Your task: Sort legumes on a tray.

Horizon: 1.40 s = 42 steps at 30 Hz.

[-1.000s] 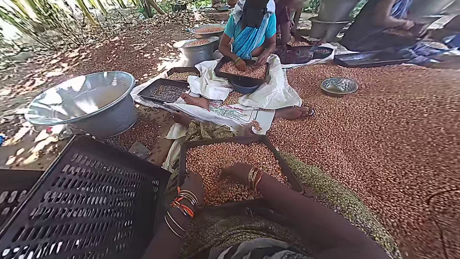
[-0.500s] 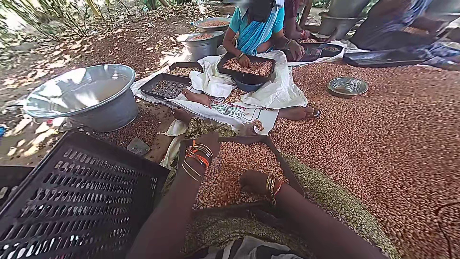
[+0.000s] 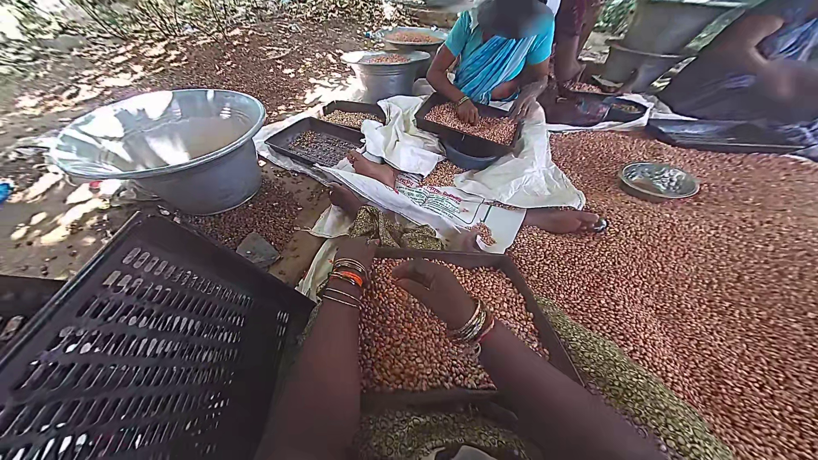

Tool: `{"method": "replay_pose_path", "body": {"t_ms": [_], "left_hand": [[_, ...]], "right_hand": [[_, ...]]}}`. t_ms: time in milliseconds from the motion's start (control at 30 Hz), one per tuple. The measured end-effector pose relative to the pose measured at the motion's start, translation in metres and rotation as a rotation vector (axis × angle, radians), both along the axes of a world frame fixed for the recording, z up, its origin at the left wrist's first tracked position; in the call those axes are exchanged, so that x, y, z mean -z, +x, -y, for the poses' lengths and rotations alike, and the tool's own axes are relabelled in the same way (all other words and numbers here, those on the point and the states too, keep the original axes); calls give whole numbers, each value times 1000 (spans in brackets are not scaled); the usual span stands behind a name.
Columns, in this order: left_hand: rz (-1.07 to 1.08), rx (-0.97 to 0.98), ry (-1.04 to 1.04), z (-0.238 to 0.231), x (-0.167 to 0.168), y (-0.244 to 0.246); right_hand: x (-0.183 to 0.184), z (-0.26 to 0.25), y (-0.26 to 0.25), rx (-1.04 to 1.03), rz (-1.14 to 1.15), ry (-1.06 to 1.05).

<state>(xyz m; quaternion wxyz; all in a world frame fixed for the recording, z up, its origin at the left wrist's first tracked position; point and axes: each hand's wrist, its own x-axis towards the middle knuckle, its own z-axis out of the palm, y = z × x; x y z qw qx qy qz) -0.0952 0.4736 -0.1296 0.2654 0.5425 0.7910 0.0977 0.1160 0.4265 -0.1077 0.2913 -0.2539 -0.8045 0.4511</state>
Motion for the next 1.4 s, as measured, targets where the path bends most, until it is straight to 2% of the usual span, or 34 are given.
{"method": "replay_pose_path", "body": {"t_ms": [33, 133, 200, 300, 400, 433, 467, 533, 600, 633, 767, 900, 967, 1033, 1167, 1233, 1333, 1400], "left_hand": [[2, 11, 6, -1, 4, -3], [-18, 57, -9, -1, 10, -7], [-25, 61, 2, 0, 11, -6], [-10, 56, 13, 2, 13, -1], [-19, 60, 4, 2, 10, 1], [-19, 59, 9, 3, 10, 2], [-17, 57, 14, 4, 10, 3], [-15, 59, 22, 5, 10, 4], [-5, 60, 31, 5, 10, 4], [-6, 59, 41, 6, 10, 4], [-19, 49, 35, 9, 7, 4], [-7, 57, 34, 5, 10, 2], [-10, 56, 34, 3, 11, 2], [-19, 40, 52, 6, 12, 5], [-45, 18, 11, 6, 6, 8], [-55, 18, -8, 5, 4, 8], [-54, 18, 7, 4, 8, 7], [-40, 21, -2, 4, 7, 7]], "right_hand": [[7, 2, -7, -42, 37, 68], [43, 15, -17, -403, 358, 265], [57, 24, -17, -539, 604, 258], [53, 10, 3, -508, 794, 207], [19, -2, 7, -401, 1285, 152], [8, 1, 2, -378, 1361, 151], [2, 5, -4, -380, 1325, 167], [4, 12, -20, -454, 1050, 238], [23, 19, -40, -502, 771, 253], [35, 23, -49, -482, 715, 254], [61, 26, -52, -336, 709, 158], [53, 20, -42, -145, 907, 81], [48, 24, -43, -163, 834, 100], [54, 33, -47, -265, 720, 169], [48, 47, -60, -248, 910, 159], [50, 47, -60, -257, 927, 120], [64, 39, -51, -268, 811, 83], [68, 27, -41, -251, 637, -43]]}}
